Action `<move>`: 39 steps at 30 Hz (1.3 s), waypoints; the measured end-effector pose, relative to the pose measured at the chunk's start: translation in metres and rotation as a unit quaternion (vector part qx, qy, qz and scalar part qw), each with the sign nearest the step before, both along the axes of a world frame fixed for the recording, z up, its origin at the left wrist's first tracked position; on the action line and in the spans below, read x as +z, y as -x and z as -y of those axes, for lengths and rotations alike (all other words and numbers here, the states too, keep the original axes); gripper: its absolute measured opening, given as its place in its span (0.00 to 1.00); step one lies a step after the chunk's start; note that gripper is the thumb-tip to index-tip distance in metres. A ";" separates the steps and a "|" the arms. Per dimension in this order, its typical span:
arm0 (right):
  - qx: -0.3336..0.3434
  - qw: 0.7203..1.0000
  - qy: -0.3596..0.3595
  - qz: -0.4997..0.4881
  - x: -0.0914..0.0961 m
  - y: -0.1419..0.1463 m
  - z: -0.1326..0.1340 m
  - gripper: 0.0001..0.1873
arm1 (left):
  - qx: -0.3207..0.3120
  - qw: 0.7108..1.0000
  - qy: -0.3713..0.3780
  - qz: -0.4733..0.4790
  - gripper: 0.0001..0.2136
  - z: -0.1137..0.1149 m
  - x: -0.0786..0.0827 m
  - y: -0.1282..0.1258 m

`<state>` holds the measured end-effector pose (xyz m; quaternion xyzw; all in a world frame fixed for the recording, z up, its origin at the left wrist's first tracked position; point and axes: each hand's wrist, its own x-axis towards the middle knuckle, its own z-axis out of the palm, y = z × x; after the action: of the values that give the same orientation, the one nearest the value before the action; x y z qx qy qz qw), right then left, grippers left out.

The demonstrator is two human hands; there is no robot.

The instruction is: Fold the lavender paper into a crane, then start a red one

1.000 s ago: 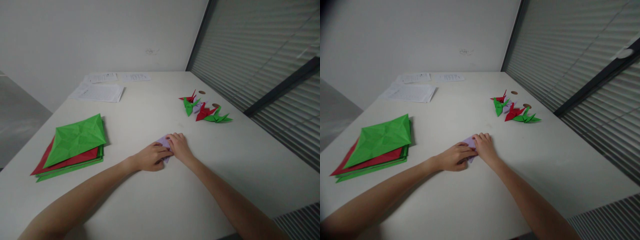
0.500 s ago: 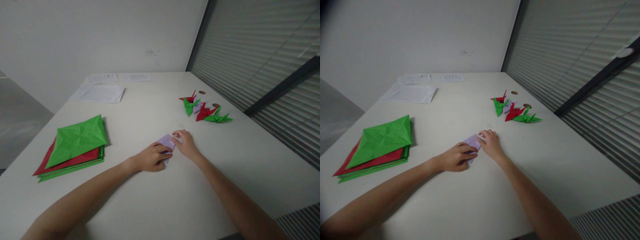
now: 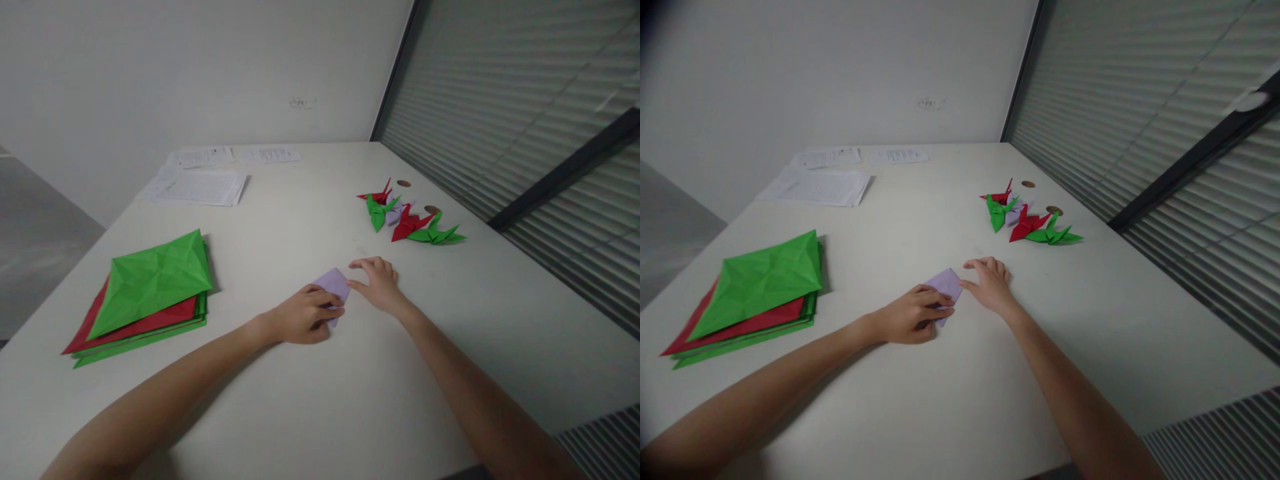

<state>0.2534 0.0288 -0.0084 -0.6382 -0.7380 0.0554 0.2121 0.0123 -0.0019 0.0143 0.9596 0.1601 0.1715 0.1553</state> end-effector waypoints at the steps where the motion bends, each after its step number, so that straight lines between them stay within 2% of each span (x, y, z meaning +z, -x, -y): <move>1: 0.005 1.000 -0.003 -0.003 -0.001 0.000 -0.001 0.17 | -0.001 1.000 -0.002 -0.001 0.22 0.000 0.000 0.000; 5: 0.027 0.999 -0.023 -0.023 0.001 -0.003 -0.004 0.15 | -0.007 1.000 -0.013 0.010 0.20 0.000 0.000 0.000; 7: 0.060 0.996 -0.038 -0.059 0.005 -0.006 -0.007 0.14 | -0.004 1.000 -0.009 0.019 0.17 0.001 0.000 0.001; 11: 0.215 0.968 -0.048 -0.116 0.017 -0.004 -0.004 0.21 | 0.014 0.999 -0.016 0.025 0.18 0.003 0.003 0.001; 13: 0.273 0.958 -0.028 -0.079 0.022 0.001 0.002 0.20 | 0.051 0.998 -0.042 0.007 0.21 0.005 0.006 0.001; 16: 0.278 0.960 -0.001 -0.014 0.028 0.011 0.012 0.15 | 0.160 0.983 -0.088 -0.024 0.26 0.007 0.008 0.000; 18: 0.288 0.957 0.017 -0.028 0.030 0.016 0.016 0.14 | 0.202 0.973 -0.104 -0.041 0.26 0.008 0.008 0.000; 21: 0.248 0.966 0.010 -0.076 0.027 0.018 0.015 0.13 | 0.200 0.972 -0.109 -0.051 0.27 0.007 0.007 0.000; 24: 0.122 0.989 -0.034 -0.071 0.017 0.015 0.011 0.14 | 0.175 0.979 -0.101 -0.043 0.26 0.007 0.005 0.001; 26: 0.073 0.995 -0.043 -0.054 0.009 0.013 0.009 0.17 | 0.151 0.984 -0.092 -0.037 0.25 0.008 0.005 0.000; 30: 0.062 0.996 -0.040 -0.056 0.000 0.012 0.007 0.17 | 0.153 0.984 -0.087 -0.041 0.26 0.013 0.004 -0.002; 36: 0.018 0.985 0.000 -0.172 -0.001 0.015 0.005 0.11 | 0.146 0.986 -0.070 -0.048 0.23 0.015 0.003 -0.003; 39: 0.016 0.981 0.019 -0.192 -0.001 0.015 0.005 0.09 | 0.148 0.986 -0.066 -0.048 0.21 0.014 0.003 -0.003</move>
<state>0.2384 0.0243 -0.0094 -0.6077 -0.6927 0.1946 0.3363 0.0149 -0.0163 0.0169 0.9406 0.2958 0.1568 0.0569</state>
